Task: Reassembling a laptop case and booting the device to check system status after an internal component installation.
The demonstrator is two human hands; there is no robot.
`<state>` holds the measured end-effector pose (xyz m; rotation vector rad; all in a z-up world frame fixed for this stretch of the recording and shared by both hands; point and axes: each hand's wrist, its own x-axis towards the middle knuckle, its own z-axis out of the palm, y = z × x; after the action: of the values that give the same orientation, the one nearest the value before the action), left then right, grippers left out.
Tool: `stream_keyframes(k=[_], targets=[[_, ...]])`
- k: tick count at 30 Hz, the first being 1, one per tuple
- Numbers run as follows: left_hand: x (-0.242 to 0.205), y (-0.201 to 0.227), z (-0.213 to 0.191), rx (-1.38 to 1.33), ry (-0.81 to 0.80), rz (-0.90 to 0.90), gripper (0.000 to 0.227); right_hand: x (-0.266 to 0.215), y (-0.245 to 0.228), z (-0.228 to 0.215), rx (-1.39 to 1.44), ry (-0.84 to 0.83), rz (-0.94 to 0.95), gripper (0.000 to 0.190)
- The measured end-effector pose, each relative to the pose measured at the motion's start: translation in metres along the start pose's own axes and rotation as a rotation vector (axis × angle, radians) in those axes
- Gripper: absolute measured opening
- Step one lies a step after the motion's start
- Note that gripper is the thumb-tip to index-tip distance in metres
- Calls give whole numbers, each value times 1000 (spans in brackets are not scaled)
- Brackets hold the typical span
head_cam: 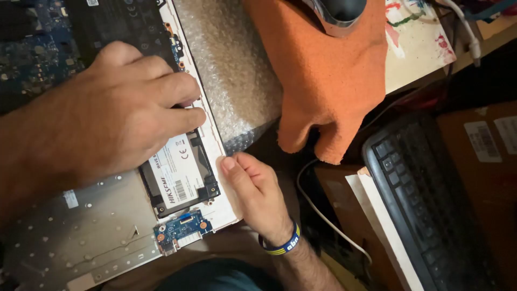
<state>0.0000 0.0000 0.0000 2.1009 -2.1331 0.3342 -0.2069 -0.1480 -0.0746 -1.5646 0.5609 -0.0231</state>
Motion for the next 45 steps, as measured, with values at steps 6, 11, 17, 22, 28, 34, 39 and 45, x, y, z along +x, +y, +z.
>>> stream_keyframes(k=[6, 11, 17, 22, 28, 34, 39, 45], targets=[[1, 0, -3, -228, -61, -45, 29, 0, -4, 1, -28, 7, -10, 40], [5, -1, -1, -306, -195, -120, 32, -1, 0, 2, 0, 9, 18, 39], [12, 0, 1, -315, -425, -214, 31, -3, -5, 2, -46, 22, 1, 39], [5, 1, -3, -215, -350, -118, 27, -3, -5, 2, -78, 17, -22, 39], [2, 7, -6, 39, -271, 8, 22, -4, -8, 2, -91, 22, -37, 38], [-1, 14, -5, 194, -194, 103, 15, -3, -5, 2, -63, 23, -39, 37], [0, 27, -8, 379, -116, 2, 45, -4, -10, 1, -112, 6, 5, 39], [-24, 32, 13, 89, -110, -74, 55, 1, 0, -8, 109, -136, 23, 34]])
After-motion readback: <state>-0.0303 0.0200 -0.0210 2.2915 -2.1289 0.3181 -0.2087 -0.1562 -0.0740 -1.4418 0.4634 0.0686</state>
